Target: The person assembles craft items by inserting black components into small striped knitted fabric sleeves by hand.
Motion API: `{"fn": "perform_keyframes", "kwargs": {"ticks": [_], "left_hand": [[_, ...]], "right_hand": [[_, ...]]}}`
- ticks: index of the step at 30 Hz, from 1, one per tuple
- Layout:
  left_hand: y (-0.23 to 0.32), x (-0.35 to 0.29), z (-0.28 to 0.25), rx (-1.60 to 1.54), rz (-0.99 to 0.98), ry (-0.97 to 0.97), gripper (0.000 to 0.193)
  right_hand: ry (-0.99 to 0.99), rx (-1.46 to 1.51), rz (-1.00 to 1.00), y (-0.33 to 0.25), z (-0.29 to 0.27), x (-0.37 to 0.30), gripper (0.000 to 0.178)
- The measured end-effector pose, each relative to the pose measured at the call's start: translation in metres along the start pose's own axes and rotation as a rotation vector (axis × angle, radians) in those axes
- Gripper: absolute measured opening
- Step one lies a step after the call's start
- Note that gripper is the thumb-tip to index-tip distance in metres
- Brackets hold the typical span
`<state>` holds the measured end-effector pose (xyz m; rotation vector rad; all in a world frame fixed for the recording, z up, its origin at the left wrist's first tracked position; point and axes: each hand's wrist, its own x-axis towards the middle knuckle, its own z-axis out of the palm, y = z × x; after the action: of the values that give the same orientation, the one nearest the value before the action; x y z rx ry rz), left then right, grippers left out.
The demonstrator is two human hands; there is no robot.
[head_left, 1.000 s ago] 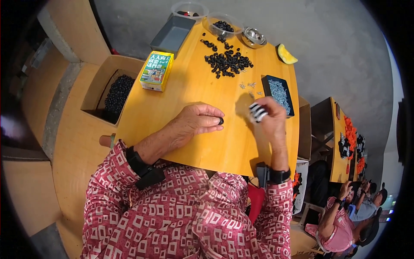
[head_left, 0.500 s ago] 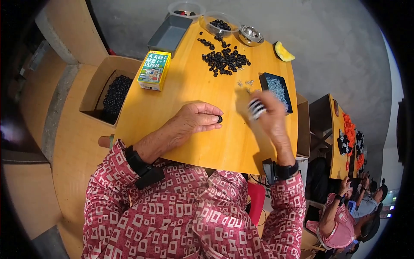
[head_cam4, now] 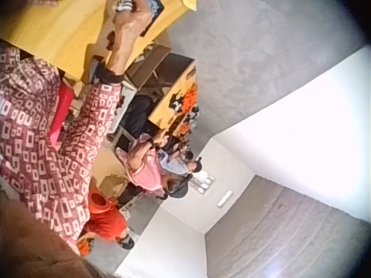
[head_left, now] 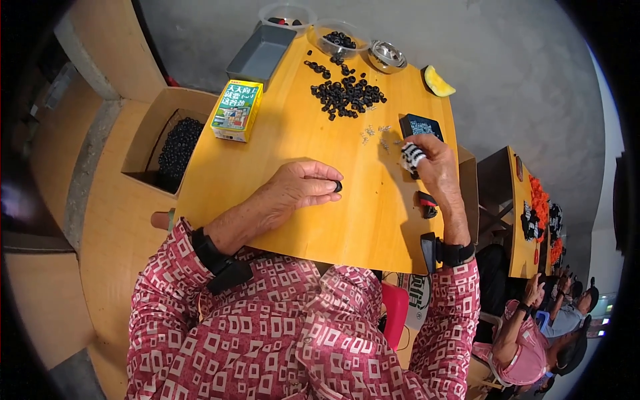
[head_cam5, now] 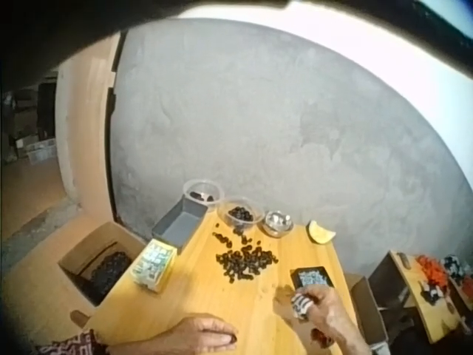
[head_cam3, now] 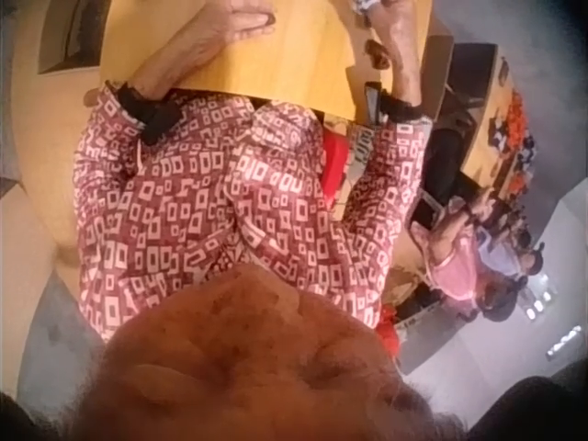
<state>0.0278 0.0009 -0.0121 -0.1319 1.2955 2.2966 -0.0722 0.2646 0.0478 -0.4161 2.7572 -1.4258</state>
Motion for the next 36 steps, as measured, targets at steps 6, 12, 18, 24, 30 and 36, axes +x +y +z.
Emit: {"fn": "perform_keyframes", "kwargs": {"ticks": [6, 12, 18, 24, 30, 36], "left_hand": [[-0.001, -0.003, 0.002, -0.038, 0.008, -0.014, 0.021], [-0.001, -0.003, 0.005, -0.025, -0.008, -0.012, 0.02], [-0.001, -0.004, 0.005, -0.016, 0.006, -0.02, 0.02], [0.0, -0.004, 0.004, -0.007, 0.01, -0.023, 0.021], [-0.002, -0.002, 0.003, -0.056, 0.014, -0.036, 0.024], [0.009, -0.011, 0.009, -0.099, 0.029, -0.027, 0.028]], "right_hand": [[0.02, -0.494, -0.296, -0.013, 0.012, 0.056, 0.023], [-0.065, -0.761, -0.198, 0.01, 0.042, 0.094, 0.029], [-0.022, -0.725, -0.215, 0.024, 0.06, 0.111, 0.024], [-0.053, -0.71, -0.174, 0.023, 0.05, 0.101, 0.021], [-0.049, 0.081, 0.024, 0.007, 0.029, 0.077, 0.019], [-0.123, 0.388, 0.101, -0.041, 0.032, 0.008, 0.017]]}}
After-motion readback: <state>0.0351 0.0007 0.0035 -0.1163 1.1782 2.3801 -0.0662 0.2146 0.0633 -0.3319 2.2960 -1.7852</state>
